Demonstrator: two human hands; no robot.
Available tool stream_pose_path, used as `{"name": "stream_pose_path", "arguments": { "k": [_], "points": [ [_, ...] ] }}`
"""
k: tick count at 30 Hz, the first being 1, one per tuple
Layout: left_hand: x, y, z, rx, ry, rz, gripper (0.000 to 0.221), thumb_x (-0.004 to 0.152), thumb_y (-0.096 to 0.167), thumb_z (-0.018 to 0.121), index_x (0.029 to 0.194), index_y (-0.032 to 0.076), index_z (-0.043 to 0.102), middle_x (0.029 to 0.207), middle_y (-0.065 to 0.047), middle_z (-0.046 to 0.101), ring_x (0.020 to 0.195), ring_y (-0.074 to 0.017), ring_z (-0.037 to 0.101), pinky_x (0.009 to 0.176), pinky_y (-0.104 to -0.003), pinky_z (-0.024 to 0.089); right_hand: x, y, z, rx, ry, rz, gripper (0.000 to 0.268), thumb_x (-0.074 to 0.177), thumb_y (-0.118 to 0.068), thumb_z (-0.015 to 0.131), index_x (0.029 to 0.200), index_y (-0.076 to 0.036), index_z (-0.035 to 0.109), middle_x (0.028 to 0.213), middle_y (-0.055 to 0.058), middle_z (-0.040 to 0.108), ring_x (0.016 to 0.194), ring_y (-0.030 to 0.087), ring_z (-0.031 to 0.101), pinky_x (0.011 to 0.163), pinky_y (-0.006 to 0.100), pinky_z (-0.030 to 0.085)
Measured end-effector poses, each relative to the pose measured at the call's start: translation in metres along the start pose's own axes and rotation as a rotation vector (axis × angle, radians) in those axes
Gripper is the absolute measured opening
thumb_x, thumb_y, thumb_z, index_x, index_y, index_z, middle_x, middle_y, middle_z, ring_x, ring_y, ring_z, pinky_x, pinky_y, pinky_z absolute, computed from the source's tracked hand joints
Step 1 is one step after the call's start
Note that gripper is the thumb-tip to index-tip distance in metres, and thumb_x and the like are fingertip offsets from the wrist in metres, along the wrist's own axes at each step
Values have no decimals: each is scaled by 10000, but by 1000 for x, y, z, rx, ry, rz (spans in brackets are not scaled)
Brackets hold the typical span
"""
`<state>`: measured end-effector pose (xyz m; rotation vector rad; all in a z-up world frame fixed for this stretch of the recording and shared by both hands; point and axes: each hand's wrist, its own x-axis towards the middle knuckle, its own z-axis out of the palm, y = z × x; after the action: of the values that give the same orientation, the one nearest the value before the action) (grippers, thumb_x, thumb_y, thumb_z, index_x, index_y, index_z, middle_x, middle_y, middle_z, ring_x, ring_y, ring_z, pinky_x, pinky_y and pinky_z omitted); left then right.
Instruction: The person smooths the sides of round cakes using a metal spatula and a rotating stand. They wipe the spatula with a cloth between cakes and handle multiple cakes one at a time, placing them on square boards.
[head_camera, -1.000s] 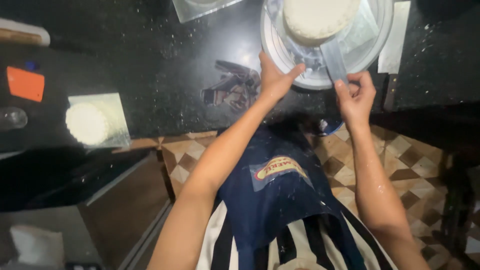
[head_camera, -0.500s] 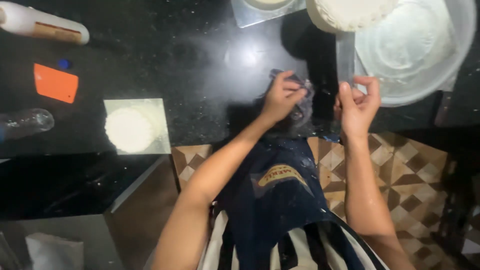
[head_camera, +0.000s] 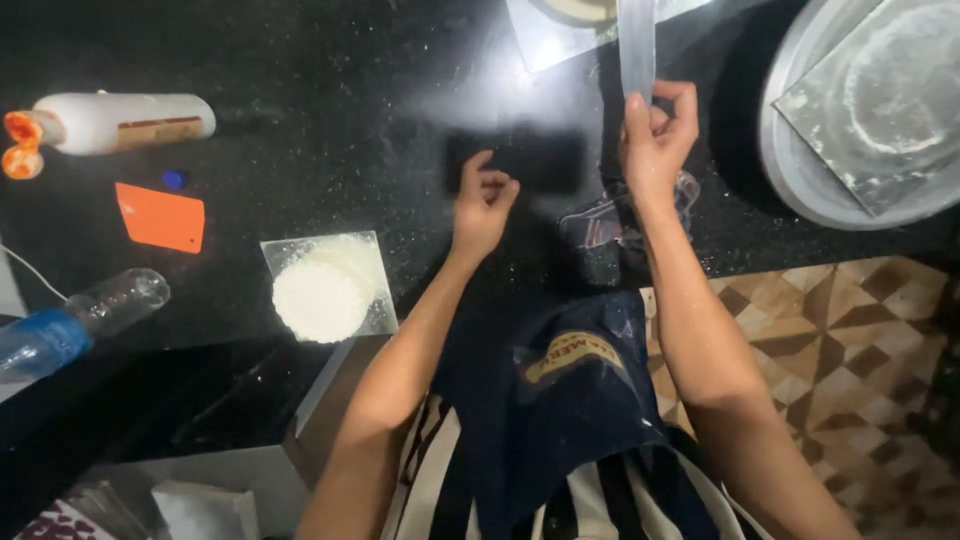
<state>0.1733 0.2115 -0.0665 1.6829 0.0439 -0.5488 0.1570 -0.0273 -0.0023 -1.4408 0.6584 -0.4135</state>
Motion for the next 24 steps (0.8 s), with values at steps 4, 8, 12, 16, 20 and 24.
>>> {"name": "stream_pose_path", "arguments": {
  "k": [4,8,12,16,20,24],
  "points": [
    [-8,24,-6,64,-45,-37,583,915,161,761,1433,77,508,1080,-86,695,905,-176,701,806,-318,590,11,23,6,5,16,17,200,1112,-61,665,1170,-61,474,729,19,610,567,69,470,501,234,301],
    [-3,40,-7,185,-62,-46,578,904,161,774,1422,90,527,1064,-88,698,878,-182,703,789,-323,569,18,30,8,37,7,-1,207,1119,-61,671,1185,-62,474,763,25,633,603,73,488,524,237,309],
    [-4,42,-7,223,-79,-96,561,919,174,755,1425,107,524,1075,-81,681,851,-175,697,754,-325,568,17,25,11,21,-9,22,209,1119,-69,674,1179,-67,473,745,20,620,584,70,482,511,238,309],
    [-5,38,-7,226,-53,-40,566,913,177,764,1420,108,521,1074,-80,669,834,-167,687,759,-316,564,17,19,14,-51,-7,54,194,1122,-74,663,1182,-67,480,716,20,610,548,68,471,484,237,294],
    [-6,45,-8,276,-87,-64,548,936,190,746,1427,122,513,1086,-63,666,846,-154,676,742,-305,565,19,17,15,-50,-16,50,193,1126,-65,654,1198,-66,475,728,28,624,558,71,481,489,239,293],
    [-6,45,-7,256,-84,-69,552,928,192,748,1427,122,523,1087,-58,664,850,-153,676,731,-306,566,21,20,11,-36,-18,54,205,1128,-55,655,1204,-69,465,726,29,619,552,69,473,486,239,290]
  ]
}}
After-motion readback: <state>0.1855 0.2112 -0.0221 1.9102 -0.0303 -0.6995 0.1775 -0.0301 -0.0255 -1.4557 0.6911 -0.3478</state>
